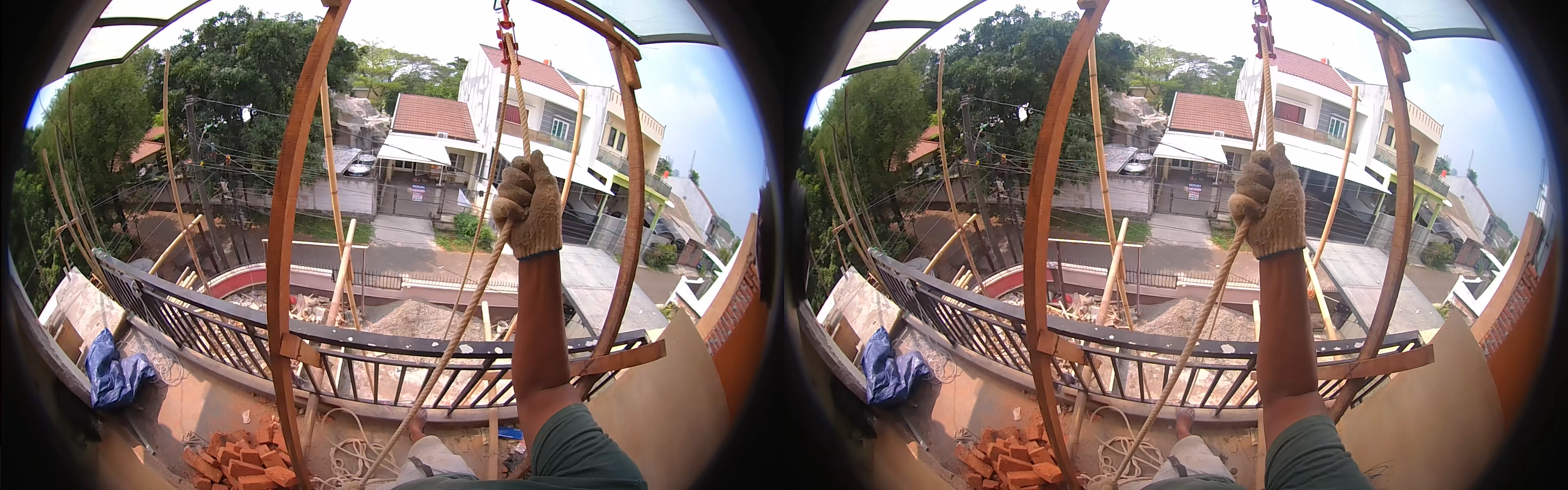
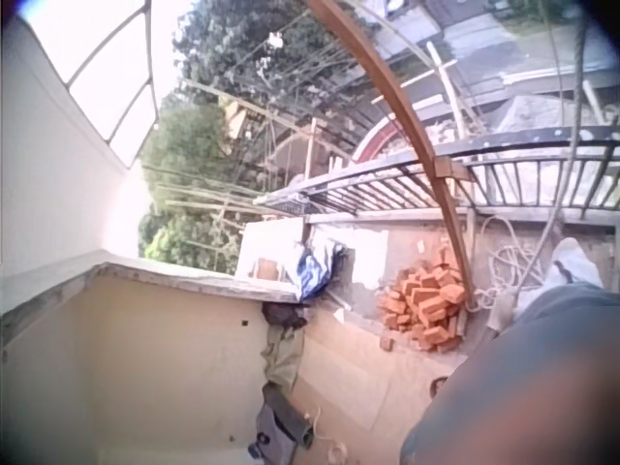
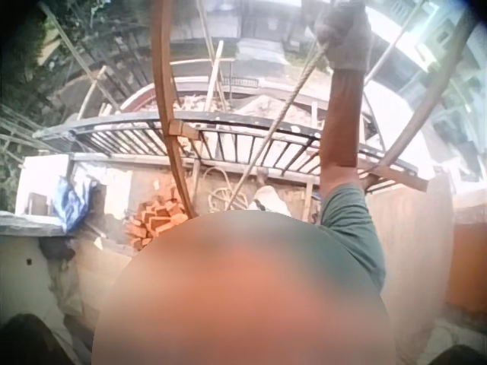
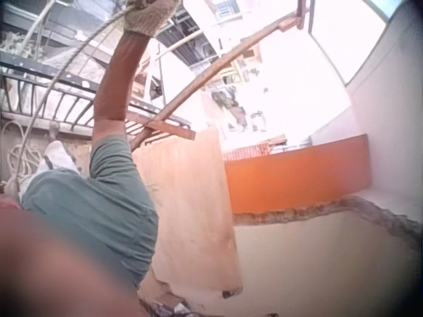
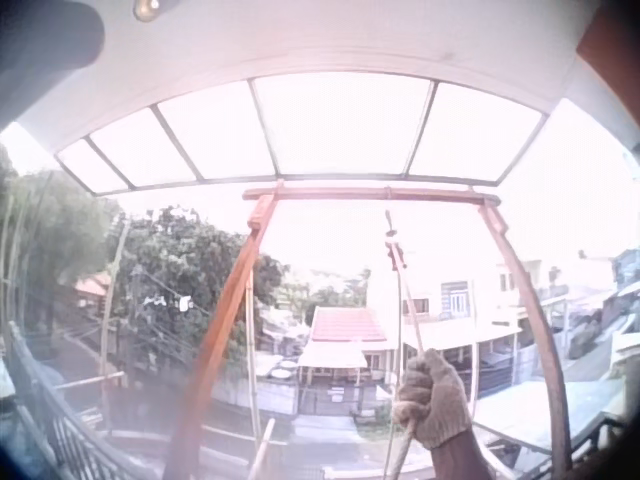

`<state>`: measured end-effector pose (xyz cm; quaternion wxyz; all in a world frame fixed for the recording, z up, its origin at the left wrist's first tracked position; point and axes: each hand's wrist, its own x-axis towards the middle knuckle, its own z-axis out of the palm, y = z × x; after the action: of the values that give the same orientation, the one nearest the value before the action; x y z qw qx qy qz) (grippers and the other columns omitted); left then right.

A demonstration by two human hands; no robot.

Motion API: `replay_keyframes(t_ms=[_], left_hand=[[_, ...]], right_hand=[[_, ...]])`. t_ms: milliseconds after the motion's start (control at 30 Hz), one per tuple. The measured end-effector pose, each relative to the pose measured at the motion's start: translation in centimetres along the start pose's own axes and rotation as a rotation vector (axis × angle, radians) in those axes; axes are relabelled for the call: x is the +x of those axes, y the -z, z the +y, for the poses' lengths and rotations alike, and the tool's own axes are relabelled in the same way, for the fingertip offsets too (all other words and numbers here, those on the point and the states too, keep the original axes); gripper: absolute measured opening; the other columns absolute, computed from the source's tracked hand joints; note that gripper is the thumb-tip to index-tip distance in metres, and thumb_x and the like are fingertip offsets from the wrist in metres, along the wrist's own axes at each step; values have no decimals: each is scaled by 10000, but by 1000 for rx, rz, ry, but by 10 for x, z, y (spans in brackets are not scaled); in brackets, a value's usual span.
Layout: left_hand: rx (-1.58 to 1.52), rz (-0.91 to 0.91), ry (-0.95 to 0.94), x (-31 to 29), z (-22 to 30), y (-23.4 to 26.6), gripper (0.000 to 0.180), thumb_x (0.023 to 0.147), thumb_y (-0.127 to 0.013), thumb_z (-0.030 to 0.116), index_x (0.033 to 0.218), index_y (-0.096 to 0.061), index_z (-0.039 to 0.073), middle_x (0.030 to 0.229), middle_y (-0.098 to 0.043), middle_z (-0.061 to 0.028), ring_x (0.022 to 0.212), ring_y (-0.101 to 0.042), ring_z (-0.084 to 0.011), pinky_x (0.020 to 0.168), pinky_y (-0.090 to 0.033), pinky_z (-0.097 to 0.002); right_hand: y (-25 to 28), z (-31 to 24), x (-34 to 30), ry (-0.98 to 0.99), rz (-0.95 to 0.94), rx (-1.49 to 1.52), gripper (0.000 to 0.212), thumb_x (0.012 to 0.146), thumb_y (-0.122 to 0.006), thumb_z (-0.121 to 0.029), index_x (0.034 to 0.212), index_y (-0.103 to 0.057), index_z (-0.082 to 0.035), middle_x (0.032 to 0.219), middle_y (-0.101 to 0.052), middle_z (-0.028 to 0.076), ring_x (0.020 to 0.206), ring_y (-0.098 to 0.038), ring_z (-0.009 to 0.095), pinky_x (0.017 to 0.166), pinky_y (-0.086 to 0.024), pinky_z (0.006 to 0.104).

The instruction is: The person loads bricks and rubble into buckets and uses a rope and pulley system to hoist them from a lower level to a balcony. The person repeatedly ties buckets to the rope, pulls them up, and unloads them.

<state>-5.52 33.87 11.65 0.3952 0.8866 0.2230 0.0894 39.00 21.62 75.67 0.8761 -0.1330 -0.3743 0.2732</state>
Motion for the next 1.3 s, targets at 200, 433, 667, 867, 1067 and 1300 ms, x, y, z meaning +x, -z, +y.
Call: replay_keyframes(t_ms=[200, 433, 667, 867, 1067, 1300], left_hand=[[-437, -99, -112, 186, 176, 121, 522, 1100, -455, 383, 1425, -579, -6, 1331, -678, -165, 1251, -634, -271, 1088, -477, -402], [-786, -527, -533, 396, 678, 296, 1040, 987, -601, 652, 1644, -212, -55, 1604, -375, -337, 1482, -409, -476, 1251, -315, -536], [-1286, -293, -423, 500, 819, 337, 450, 1078, -556, 458, 793, -431, 134, 544, -366, 63, 407, -296, -95, 383, -299, -301], [-1448, -325, -615, 483, 749, 298, 293, 1112, -508, 263, 831, -502, 183, 606, -370, 86, 429, -304, -45, 372, -259, -233], [-1663, -653, -643, 431, 642, 257, 343, 1117, -539, 396, 852, -521, 178, 627, -397, 97, 435, -314, -20, 371, -263, -198], [-1795, -821, -214, 310, 493, 206, 362, 1116, -500, 435, 861, -474, 180, 636, -398, 73, 447, -295, -65, 403, -245, -261]], right_hand=[[18, 50, -141, 32, 230, -16, 371, 1119, -514, -447, 852, -478, -193, 618, -287, -107, 440, -252, 31, 366, -259, 235], [53, 72, -302, -68, 367, -139, 440, 1074, -575, -514, 857, -460, -149, 607, -322, -55, 443, -266, 91, 428, -314, 306], [74, 114, -338, -34, 567, -374, 438, 1024, -678, -494, 966, -565, -74, 649, -460, -13, 550, -423, 91, 498, -338, 279], [219, 157, -320, -46, 616, -1034, 421, 1088, -591, -448, 1020, -600, -32, 707, -537, 26, 612, -516, 108, 530, -427, 302], [330, 116, -308, -780, 211, -1947, 315, 1040, -595, -264, 1251, -658, -38, 1059, -733, 233, 1033, -710, 396, 900, -558, 473], [180, -86, -9, 59, 428, -1065, 948, 943, -685, -684, 1490, -466, 59, 1337, -576, 223, 1192, -601, 288, 989, -561, 421]])
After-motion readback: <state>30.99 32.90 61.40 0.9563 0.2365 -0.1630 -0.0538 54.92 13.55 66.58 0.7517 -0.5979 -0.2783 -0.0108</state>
